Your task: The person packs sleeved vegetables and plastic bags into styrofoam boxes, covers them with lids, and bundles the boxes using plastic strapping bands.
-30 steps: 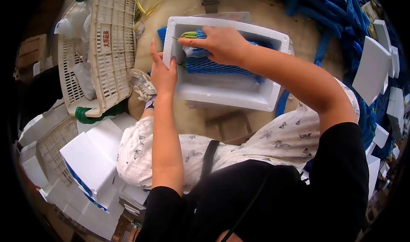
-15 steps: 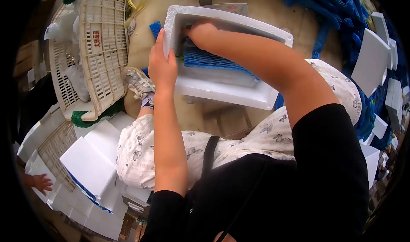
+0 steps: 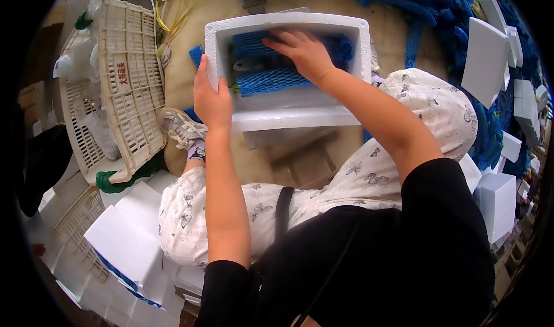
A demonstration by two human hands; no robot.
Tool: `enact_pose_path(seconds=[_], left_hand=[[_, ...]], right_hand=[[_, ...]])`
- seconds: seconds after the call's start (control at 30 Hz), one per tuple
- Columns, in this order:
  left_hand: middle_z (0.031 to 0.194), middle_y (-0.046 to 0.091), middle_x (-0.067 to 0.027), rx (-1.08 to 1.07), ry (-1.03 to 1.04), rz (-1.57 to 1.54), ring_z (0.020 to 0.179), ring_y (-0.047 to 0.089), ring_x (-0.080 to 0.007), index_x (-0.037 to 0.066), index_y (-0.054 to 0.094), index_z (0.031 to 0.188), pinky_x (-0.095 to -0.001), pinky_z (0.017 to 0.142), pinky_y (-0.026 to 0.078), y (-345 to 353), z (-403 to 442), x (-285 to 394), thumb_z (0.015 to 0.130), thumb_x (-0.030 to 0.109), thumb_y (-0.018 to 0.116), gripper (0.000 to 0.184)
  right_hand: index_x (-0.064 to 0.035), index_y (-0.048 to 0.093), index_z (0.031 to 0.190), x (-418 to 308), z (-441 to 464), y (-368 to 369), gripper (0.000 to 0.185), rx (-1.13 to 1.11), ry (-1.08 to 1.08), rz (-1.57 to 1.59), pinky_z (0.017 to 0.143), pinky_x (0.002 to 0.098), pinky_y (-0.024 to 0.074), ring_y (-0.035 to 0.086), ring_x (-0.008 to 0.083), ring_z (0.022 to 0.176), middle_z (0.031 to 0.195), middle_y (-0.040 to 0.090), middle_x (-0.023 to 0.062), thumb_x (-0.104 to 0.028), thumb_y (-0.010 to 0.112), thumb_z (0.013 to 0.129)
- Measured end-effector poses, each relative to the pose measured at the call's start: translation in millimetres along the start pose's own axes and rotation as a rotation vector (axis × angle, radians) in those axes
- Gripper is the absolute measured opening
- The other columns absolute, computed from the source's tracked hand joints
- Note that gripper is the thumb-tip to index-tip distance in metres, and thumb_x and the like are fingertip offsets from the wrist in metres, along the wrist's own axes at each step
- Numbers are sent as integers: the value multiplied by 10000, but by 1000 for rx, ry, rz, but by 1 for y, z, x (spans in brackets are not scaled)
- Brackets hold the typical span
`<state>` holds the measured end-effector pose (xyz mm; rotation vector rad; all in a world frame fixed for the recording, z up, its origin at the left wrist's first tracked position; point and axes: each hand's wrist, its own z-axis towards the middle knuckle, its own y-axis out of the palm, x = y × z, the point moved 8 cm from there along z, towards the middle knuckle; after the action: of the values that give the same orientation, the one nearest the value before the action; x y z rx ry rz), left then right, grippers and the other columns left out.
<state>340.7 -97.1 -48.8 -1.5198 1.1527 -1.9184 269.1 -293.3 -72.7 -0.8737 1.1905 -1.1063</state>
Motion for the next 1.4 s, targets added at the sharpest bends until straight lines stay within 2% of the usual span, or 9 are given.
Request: enact_pose_path(seconds=[0.13,0.2,0.27,0.4,0.6,0.9,1.0,1.23,1.4], left_hand=[[1229,495,-101,267,211,303,1157,474,-288,177,435,1360,-440,966,396,-19,-9,40,763,114,675,646],[1274,466,-108,153,363,90,1218,435,-271,163,465,1327,-456,1017,352,5,-13,48,721,146,721,658],[1241,477,-111,-490,447,163,1195,442,-288,155,476,1295,-430,1027,343,67,-23,56,686,164,753,670],[1068,536,-75,-666,486,500,1053,504,-268,108,526,1122,-403,885,392,108,0,46,602,93,743,564],[999,532,-70,-333,597,487,962,514,-256,114,524,1029,-406,867,356,97,6,60,660,16,587,387],[1493,290,30,-484,949,407,1368,290,-210,253,420,1378,-544,1137,179,139,-4,88,554,147,800,914],[1476,306,-4,-453,928,446,1351,307,-251,266,445,1361,-581,1120,190,139,-15,83,540,144,799,902],[1287,416,-18,-483,931,556,1203,393,-292,345,563,1208,-691,1042,207,142,-21,58,558,233,774,692],[1204,435,-29,-502,937,538,1148,407,-306,323,614,1094,-705,1043,174,134,-24,52,582,241,717,528]], right_hand=[[-158,554,1191,-9,-21,-41,471,110,-13,41,941,370,435,547,250,1063,1169,555,43,-113,697,744],[-124,549,1041,-4,-48,-23,446,-358,48,51,802,348,471,586,233,916,1022,534,62,-179,772,659],[-120,538,1036,23,-65,-7,479,-359,259,3,686,342,487,608,231,841,991,536,69,-155,773,621],[-106,528,1011,23,-69,-2,483,-228,161,-22,617,355,490,618,237,817,991,544,77,-129,763,590],[-100,521,962,35,-60,-3,293,-159,211,92,517,355,492,632,246,641,778,571,49,-105,633,691],[-71,546,997,45,-34,-25,239,-761,-75,337,674,421,520,656,319,823,844,624,116,-174,594,786],[-115,528,871,110,-25,-119,94,-82,-416,261,636,354,458,587,225,721,800,537,47,-139,575,794],[-97,295,1396,474,-239,-29,826,-162,1553,-62,965,438,434,479,381,1178,1298,455,224,-234,736,711],[-36,399,1296,462,-275,55,706,242,1579,150,897,409,470,567,351,1056,1126,580,215,-208,731,697]])
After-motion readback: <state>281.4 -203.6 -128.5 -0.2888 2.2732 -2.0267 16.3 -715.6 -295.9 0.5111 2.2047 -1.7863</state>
